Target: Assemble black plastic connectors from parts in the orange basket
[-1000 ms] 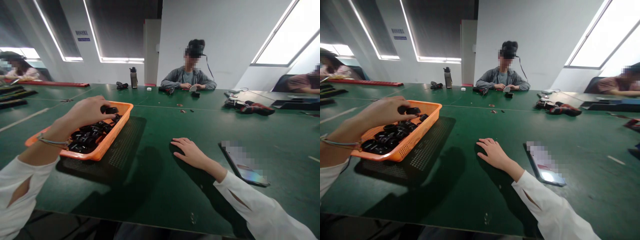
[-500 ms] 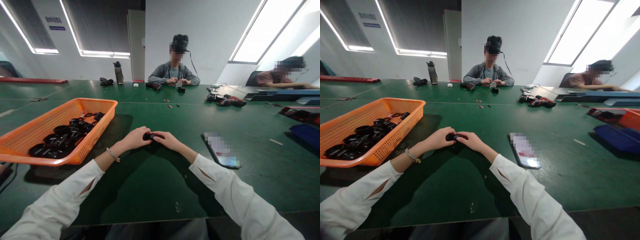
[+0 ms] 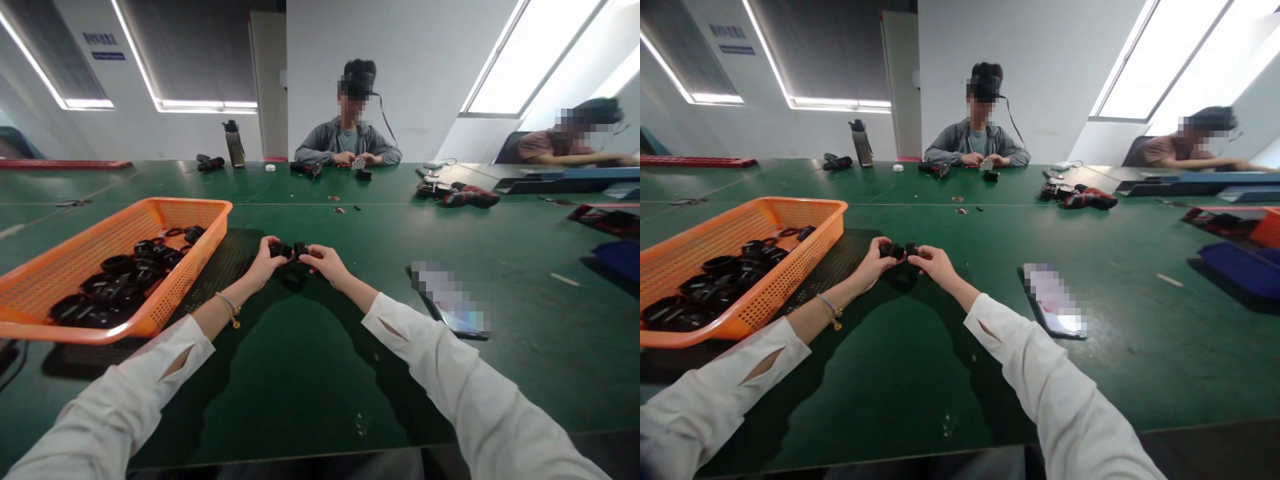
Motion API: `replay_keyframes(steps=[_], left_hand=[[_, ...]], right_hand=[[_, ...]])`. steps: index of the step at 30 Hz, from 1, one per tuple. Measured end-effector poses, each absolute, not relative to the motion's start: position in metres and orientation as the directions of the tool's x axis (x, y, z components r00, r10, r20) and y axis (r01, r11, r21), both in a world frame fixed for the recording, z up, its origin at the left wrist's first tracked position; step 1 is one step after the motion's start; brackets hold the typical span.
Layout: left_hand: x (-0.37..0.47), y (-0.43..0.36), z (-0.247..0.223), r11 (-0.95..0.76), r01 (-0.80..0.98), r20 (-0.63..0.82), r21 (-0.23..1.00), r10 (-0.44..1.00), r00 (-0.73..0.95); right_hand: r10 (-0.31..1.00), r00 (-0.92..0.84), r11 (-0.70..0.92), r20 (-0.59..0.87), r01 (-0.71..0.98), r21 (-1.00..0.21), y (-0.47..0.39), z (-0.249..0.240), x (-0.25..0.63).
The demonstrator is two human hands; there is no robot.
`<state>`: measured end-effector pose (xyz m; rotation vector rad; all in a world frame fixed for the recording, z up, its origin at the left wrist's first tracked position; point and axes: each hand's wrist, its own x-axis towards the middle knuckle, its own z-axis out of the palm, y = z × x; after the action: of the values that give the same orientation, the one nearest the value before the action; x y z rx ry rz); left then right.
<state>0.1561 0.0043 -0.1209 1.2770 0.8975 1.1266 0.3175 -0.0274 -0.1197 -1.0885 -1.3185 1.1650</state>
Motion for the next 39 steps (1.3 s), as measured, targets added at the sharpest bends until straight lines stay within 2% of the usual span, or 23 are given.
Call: replay_keyframes(steps=[4,9,12,16,19,23,29,32,35,39], left_hand=[[0.161,0.0,-0.113,0.01,-0.189,0.035,0.982,0.972,0.234],[0.162,-0.001,-0.111,-0.032,-0.026,0.037,0.999,0.972,0.233],[0.16,-0.003,-0.112,-0.1,-0.005,0.098,0.995,0.965,0.244],[0.156,-0.006,-0.112,-0.083,-0.13,0.119,0.988,0.946,0.301],[0.154,-0.007,-0.112,0.003,-0.216,0.073,0.976,0.936,0.344],[0.155,-0.007,-0.112,0.058,-0.235,0.029,0.97,0.936,0.35],[0.156,-0.009,-0.114,0.036,-0.202,0.044,0.979,0.925,0.377],[0.156,-0.008,-0.116,0.033,-0.23,0.049,0.973,0.938,0.344],[0.155,-0.004,-0.116,0.042,-0.342,0.046,0.939,0.968,0.245],[0.151,-0.001,-0.112,0.064,-0.472,0.02,0.879,0.985,0.17]], right_hand=[[0.991,-0.04,0.122,0.124,-0.054,-0.991,-0.025,-0.121,0.316],[0.992,-0.02,0.121,0.127,-0.185,-0.975,-0.03,-0.119,0.319],[0.991,-0.058,0.109,0.12,-0.166,-0.98,-0.033,-0.117,0.32],[0.986,-0.071,0.142,0.148,-0.083,-0.986,-0.033,-0.119,0.322],[0.987,-0.053,0.143,0.149,-0.107,-0.984,-0.033,-0.121,0.323],[0.988,-0.061,0.129,0.139,-0.146,-0.981,-0.034,-0.121,0.325],[0.988,-0.066,0.134,0.143,-0.122,-0.983,-0.038,-0.119,0.327],[0.99,-0.033,0.127,0.134,-0.164,-0.978,-0.037,-0.121,0.327],[0.994,0.018,0.109,0.108,-0.227,-0.968,-0.036,-0.122,0.327],[0.998,-0.004,0.063,0.066,-0.252,-0.966,-0.037,-0.12,0.328]])
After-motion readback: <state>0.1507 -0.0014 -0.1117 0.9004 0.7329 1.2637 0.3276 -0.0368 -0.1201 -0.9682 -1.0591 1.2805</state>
